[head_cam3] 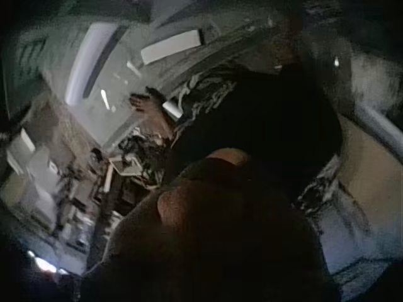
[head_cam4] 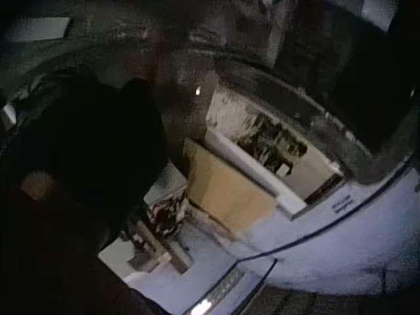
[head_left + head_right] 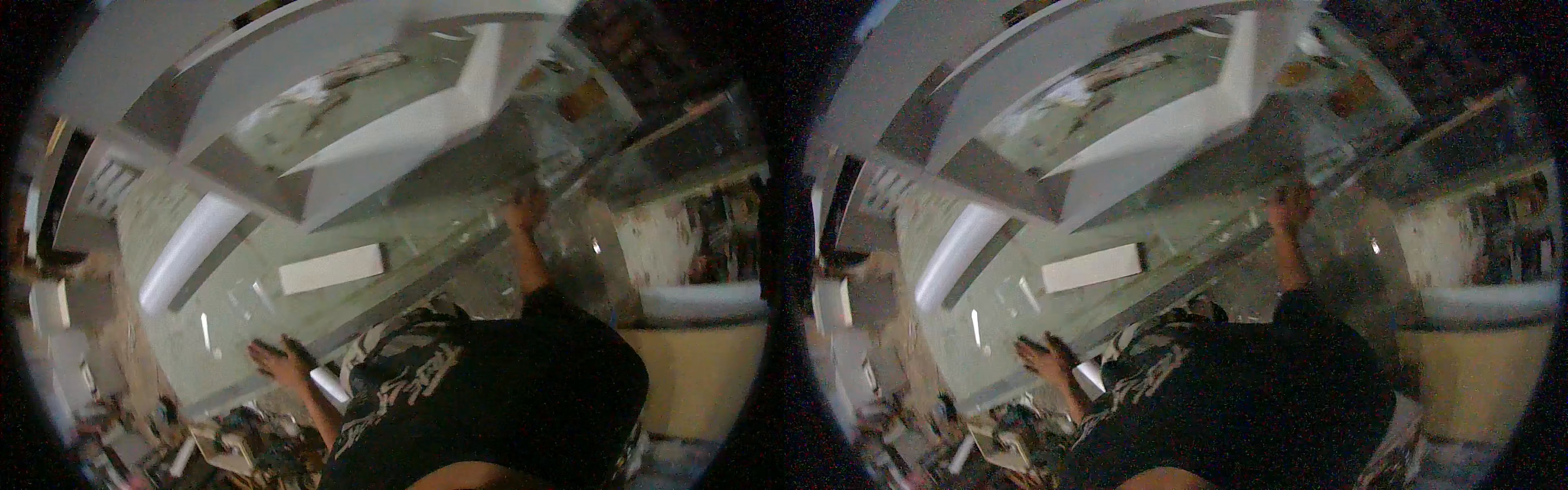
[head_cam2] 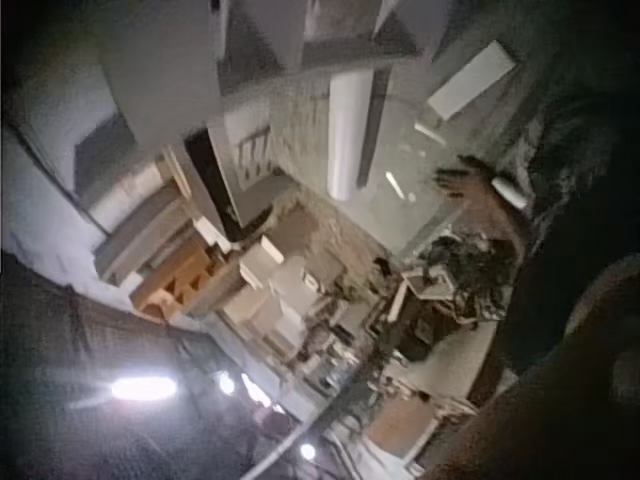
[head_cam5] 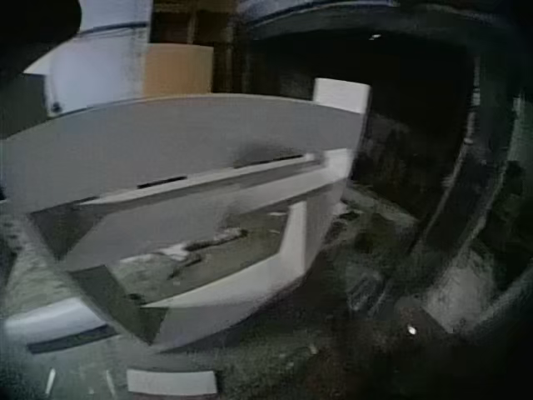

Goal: The person applies a yellow adhesive to the interior edges of a white wooden cabinet frame and then applies the same adhesive to a flat white sheet of material using a scraper.

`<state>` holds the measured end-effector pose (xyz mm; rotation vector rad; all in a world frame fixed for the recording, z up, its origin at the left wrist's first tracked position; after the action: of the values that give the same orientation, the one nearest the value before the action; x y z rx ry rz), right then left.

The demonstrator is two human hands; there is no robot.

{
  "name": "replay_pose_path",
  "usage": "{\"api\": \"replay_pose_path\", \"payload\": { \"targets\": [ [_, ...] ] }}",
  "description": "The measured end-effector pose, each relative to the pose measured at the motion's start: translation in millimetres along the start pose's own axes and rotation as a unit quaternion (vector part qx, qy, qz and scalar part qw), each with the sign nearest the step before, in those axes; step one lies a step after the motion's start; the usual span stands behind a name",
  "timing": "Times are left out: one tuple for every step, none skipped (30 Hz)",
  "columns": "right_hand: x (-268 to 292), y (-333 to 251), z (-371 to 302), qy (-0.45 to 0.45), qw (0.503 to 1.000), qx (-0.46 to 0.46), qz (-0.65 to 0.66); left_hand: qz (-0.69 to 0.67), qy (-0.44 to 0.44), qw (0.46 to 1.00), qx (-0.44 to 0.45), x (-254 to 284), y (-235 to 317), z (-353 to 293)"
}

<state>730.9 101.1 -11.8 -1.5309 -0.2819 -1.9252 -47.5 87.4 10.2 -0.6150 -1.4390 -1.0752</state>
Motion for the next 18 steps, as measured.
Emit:
{"api": "replay_pose_path", "payload": {
  "targets": [
    [1, 4, 6, 0.034, 0.998, 0.042, 0.014, 0.008, 0.012, 1.000, 0.021, 9, -13, -8],
    [12, -32, -6, 0.059, 0.983, 0.155, -0.078, 0.005, 0.035, 0.999, 0.029, 19, -16, -16],
    [26, -47, -15, 0.028, 0.992, 0.089, -0.086, -0.029, -0.026, 0.997, 0.060, -22, -11, -24],
    [50, -73, -20, -0.011, 0.994, 0.041, -0.104, 0.039, 0.004, 0.997, 0.061, 0, -41, -11],
    [46, -49, -19, 0.044, 0.995, 0.016, -0.083, 0.098, 0.019, 0.994, 0.037, 24, -49, 8],
    [41, -34, -23, 0.104, 0.993, -0.002, -0.059, 0.093, 0.015, 0.995, 0.043, 18, -36, 6],
    [23, -39, -6, 0.053, 0.996, 0.048, -0.056, 0.038, 0.053, 0.996, 0.060, 24, -26, 4],
    [7, -49, -5, -0.007, 0.994, 0.096, -0.058, -0.007, 0.088, 0.993, 0.075, 36, -27, 3],
    [13, -62, -9, -0.012, 0.992, 0.112, -0.057, -0.002, 0.088, 0.992, 0.091, 37, -37, -2],
    [21, -83, -19, -0.109, 0.990, 0.072, -0.051, 0.015, 0.047, 0.994, 0.094, 31, -48, -7],
    [23, -85, -23, -0.152, 0.986, 0.050, -0.049, 0.024, 0.006, 0.996, 0.083, 25, -50, -3],
    [24, -85, -25, -0.194, 0.979, 0.027, -0.049, 0.021, 0.005, 0.996, 0.091, 25, -48, -2],
    [19, -78, -20, -0.187, 0.979, 0.038, -0.066, 0.027, 0.003, 0.996, 0.088, 27, -44, 0],
    [14, -74, -19, -0.181, 0.979, 0.047, -0.082, 0.033, 0.000, 0.996, 0.082, 31, -41, 0],
    [10, -75, -22, -0.179, 0.979, 0.049, -0.084, 0.031, -0.001, 0.996, 0.084, 33, -38, 1],
    [17, -84, -26, -0.121, 0.967, 0.107, -0.196, 0.034, -0.003, 0.996, 0.079, 33, -32, 3],
    [8, -94, -38, -0.123, 0.950, 0.165, -0.236, 0.038, -0.006, 0.997, 0.070, 31, -27, 8],
    [-1, -103, -48, -0.118, 0.928, 0.222, -0.276, 0.036, -0.011, 0.998, 0.057, 24, -32, 10]
  ]
}}
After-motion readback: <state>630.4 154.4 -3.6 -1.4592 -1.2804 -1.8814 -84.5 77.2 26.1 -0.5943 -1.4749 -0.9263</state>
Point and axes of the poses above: each hand's wrist, its own z-axis towards the middle knuckle, its own x-axis out of the back of the hand, y = z × x, the point moved 10 cm from there along z, towards the middle knuckle, and after that the axes turned 1 degree about -z, right-handed, at the moved point
